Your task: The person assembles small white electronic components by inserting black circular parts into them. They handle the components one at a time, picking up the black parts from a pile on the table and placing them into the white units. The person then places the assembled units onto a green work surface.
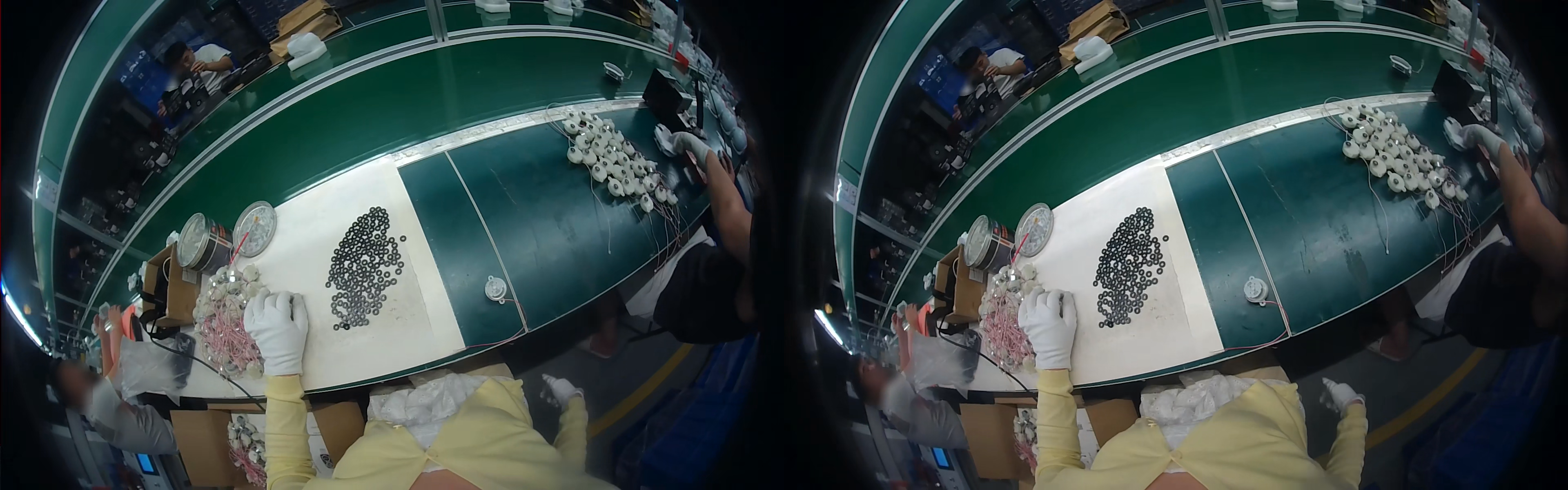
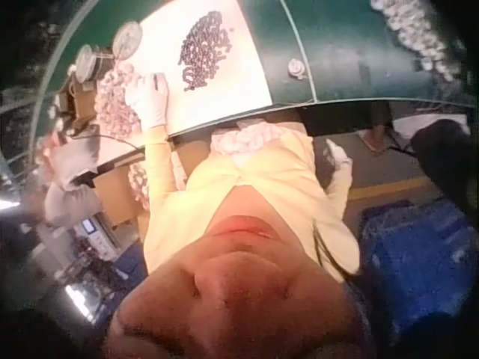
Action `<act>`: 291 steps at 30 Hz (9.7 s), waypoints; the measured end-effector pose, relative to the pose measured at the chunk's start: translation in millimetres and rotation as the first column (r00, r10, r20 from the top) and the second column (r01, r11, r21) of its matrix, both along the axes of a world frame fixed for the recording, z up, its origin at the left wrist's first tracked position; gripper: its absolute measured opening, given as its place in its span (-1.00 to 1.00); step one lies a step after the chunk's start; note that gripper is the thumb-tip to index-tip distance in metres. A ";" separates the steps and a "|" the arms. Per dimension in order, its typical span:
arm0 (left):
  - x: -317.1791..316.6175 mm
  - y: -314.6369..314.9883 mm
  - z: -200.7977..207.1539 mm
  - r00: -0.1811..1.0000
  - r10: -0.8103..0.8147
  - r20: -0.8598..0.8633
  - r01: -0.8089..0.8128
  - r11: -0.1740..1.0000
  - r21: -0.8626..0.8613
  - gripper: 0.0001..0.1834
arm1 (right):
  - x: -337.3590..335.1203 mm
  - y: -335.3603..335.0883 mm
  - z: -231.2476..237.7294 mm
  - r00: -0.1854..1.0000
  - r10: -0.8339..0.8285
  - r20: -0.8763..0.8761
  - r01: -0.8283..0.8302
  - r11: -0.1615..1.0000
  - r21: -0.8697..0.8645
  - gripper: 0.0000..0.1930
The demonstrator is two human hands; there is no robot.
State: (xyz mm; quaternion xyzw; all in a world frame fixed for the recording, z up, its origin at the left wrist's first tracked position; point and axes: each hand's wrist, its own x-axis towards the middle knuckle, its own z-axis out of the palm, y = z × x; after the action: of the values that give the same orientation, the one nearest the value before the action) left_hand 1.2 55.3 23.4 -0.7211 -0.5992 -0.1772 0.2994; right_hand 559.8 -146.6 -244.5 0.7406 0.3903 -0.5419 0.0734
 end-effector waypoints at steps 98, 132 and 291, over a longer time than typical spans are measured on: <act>81.2 -372.1 -73.6 0.668 0.638 -0.384 -0.258 -0.286 -0.923 -0.56 | -178.0 206.6 263.7 0.921 0.330 0.207 -0.209 -0.030 0.977 -0.60; 31.0 -72.6 -7.5 0.918 0.073 0.389 0.030 0.967 -0.251 -0.54 | -225.9 272.9 292.0 0.915 0.399 0.052 -0.275 0.525 0.806 -0.77; 22.7 -61.1 -3.1 0.872 -0.175 0.458 0.254 0.960 -0.117 -0.65 | -259.0 277.8 312.8 0.390 0.467 0.794 -0.767 -0.312 0.560 -0.81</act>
State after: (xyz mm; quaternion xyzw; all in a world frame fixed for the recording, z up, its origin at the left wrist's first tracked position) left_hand 23.9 -5.7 20.3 -0.7471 -0.5807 -0.3159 0.0696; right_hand 300.7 131.2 68.2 0.3260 0.9413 0.0573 -0.0661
